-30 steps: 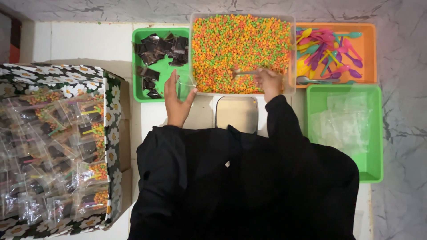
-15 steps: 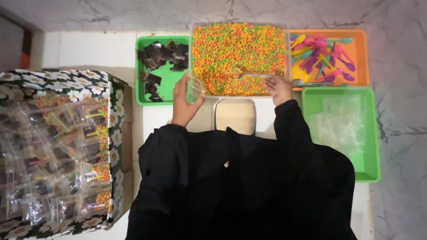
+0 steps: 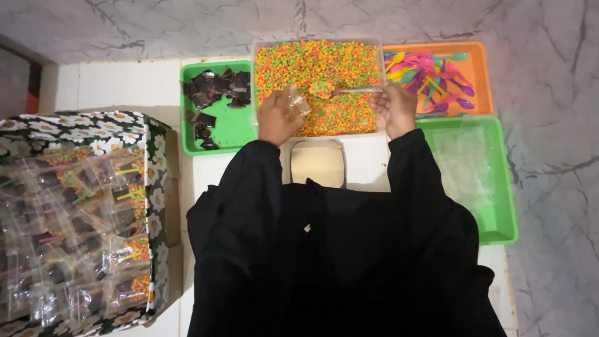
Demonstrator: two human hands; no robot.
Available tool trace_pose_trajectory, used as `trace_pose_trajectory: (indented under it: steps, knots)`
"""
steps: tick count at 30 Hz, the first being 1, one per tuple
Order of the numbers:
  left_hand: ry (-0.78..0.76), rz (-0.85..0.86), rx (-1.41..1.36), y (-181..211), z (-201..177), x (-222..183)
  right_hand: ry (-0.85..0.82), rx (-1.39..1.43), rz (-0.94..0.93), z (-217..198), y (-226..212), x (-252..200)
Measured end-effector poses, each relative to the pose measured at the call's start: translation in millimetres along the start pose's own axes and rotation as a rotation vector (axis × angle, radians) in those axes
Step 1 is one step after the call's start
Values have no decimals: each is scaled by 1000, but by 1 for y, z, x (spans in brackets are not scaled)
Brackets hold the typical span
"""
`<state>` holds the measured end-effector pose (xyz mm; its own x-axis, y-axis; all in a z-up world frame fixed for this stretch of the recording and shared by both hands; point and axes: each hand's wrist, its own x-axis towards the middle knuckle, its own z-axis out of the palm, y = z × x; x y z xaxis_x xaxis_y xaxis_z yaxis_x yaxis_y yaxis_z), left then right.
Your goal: Packaging small colorful beads into plastic bags and weighing them on a digital scale for consistency.
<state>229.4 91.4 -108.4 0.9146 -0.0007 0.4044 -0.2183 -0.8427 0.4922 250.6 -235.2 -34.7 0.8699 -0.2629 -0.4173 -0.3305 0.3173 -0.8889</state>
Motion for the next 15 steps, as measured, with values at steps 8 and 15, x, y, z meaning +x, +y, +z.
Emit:
trace_pose_trajectory:
  steps: [8, 15]
  knots:
    - [-261, -109, -40, 20, 26, 14, -47, -49, -127, 28, -11, -32]
    - [-164, -84, -195, 44, 0, 21, -122, -228, -457, 56, -33, -76]
